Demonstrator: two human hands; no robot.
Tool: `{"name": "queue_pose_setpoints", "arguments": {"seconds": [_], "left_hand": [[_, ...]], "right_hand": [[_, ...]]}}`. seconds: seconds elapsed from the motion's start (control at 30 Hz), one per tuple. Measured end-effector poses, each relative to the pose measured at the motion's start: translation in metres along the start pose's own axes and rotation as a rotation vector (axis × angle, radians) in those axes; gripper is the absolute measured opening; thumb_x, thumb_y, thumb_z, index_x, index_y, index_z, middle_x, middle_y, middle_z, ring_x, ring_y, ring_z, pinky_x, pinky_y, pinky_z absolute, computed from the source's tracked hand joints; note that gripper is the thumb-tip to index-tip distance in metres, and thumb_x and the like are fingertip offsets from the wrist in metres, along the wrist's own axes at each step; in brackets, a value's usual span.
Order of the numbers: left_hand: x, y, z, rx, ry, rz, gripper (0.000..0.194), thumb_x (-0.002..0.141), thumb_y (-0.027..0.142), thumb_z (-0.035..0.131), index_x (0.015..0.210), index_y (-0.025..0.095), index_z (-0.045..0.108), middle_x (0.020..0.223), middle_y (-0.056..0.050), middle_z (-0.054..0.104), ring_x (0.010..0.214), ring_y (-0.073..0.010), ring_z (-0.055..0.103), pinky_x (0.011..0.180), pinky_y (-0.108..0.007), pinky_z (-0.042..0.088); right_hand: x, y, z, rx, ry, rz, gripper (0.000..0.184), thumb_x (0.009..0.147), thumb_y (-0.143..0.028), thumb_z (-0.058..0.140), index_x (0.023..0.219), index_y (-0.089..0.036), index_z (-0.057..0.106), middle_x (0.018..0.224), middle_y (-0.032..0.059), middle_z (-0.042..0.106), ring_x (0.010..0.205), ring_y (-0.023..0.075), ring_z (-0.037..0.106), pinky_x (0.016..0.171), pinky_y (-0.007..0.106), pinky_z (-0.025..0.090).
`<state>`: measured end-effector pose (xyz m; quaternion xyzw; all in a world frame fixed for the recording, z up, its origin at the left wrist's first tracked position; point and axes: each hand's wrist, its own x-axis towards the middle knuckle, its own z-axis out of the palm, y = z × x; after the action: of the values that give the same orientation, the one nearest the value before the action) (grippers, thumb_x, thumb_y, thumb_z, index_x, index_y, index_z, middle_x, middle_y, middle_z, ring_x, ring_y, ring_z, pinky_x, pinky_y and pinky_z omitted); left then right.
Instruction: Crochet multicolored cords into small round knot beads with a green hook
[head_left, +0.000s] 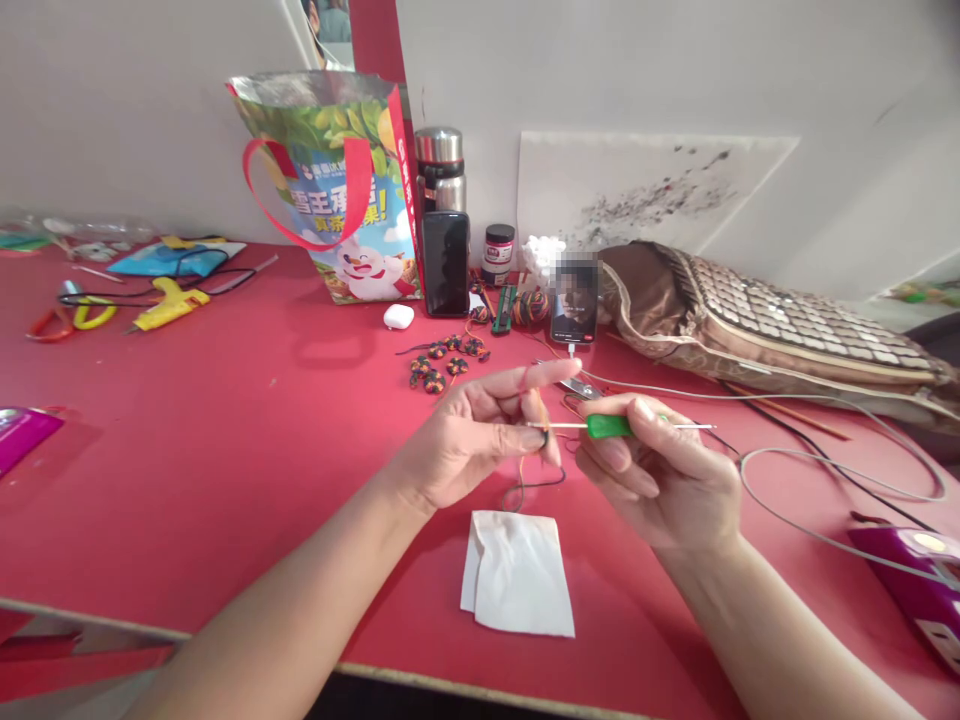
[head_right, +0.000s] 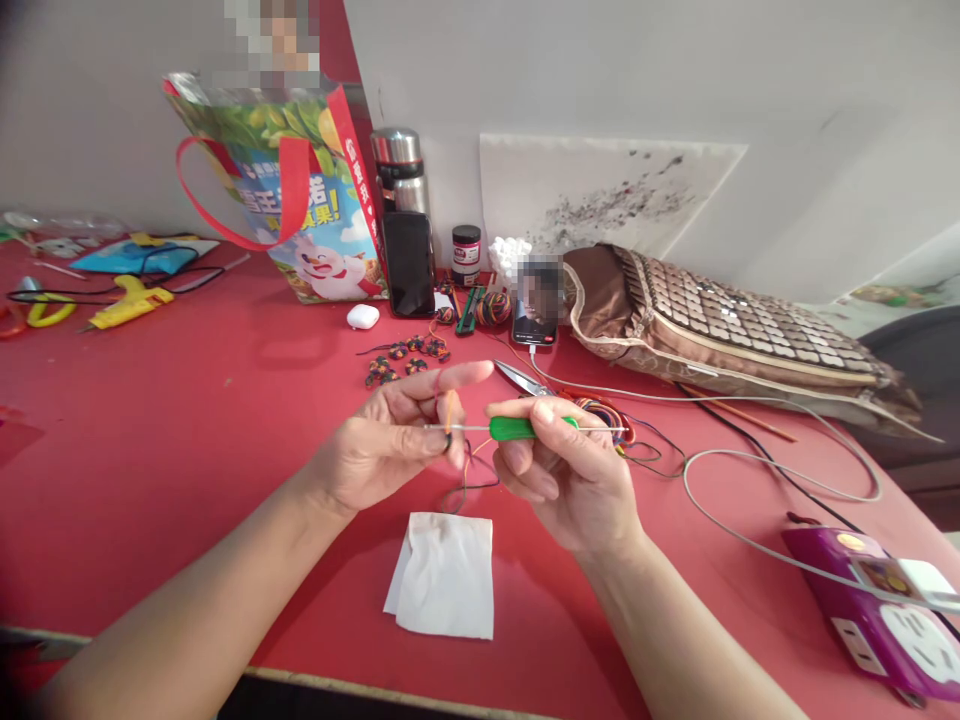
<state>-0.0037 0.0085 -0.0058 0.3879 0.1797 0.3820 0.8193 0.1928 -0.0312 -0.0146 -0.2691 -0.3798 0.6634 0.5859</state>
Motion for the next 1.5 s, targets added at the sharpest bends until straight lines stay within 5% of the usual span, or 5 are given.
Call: {"name": "queue_pose_setpoints", "arguments": {"seconds": [0.27,0.73,0.9,1.1,1.5], "left_hand": [[0.001,-0.005,0.009,0.260,0.307,0.248,0.047,0.081,0.012,0.088,0.126,0.026,0.084,0.084,0.003,0.068,0.084,-0.0120,0.067,0.086,-0.026,0.055],[-0.003,-0.004,0.008,0.438,0.273,0.297,0.053,0.091,0.019,0.080,0.143,0.029,0.077,0.084,0.001,0.067,0.078,-0.0143,0.058,0.079,-0.028,0.053],[-0.005,-0.004,0.010,0.614,0.248,0.304,0.055,0.095,0.014,0.072,0.148,0.031,0.075,0.103,-0.006,0.079,0.079,-0.0155,0.055,0.073,-0.029,0.050],[0.001,-0.003,0.009,0.414,0.315,0.217,0.058,0.086,0.019,0.086,0.143,0.027,0.077,0.081,0.000,0.078,0.084,-0.0179,0.068,0.089,-0.033,0.055],[0.006,-0.007,0.005,0.330,0.405,0.091,0.065,0.086,0.022,0.089,0.149,0.019,0.072,0.092,-0.005,0.083,0.079,-0.0147,0.066,0.082,-0.032,0.052]], "right_hand": [[0.004,0.004,0.005,-0.072,0.145,-0.103,0.017,0.091,-0.037,0.083,0.097,-0.024,0.093,0.063,-0.0005,0.063,0.045,0.0051,0.028,0.045,0.025,0.028],[0.003,0.001,0.007,-0.123,0.209,-0.108,0.013,0.085,-0.036,0.089,0.089,-0.024,0.092,0.059,0.0007,0.067,0.040,0.0059,0.038,0.039,0.024,0.036],[0.002,-0.001,0.007,-0.138,0.217,-0.120,0.013,0.085,-0.034,0.087,0.088,-0.022,0.092,0.057,0.0007,0.066,0.038,0.0051,0.035,0.038,0.023,0.033],[0.006,0.003,0.003,-0.139,0.241,-0.089,0.014,0.085,-0.032,0.085,0.089,-0.021,0.091,0.059,-0.0004,0.064,0.041,0.0056,0.034,0.039,0.023,0.033],[0.009,0.012,-0.003,-0.112,0.228,-0.023,0.017,0.085,-0.033,0.085,0.092,-0.019,0.090,0.062,-0.0013,0.064,0.042,0.0051,0.033,0.040,0.023,0.034]]}}
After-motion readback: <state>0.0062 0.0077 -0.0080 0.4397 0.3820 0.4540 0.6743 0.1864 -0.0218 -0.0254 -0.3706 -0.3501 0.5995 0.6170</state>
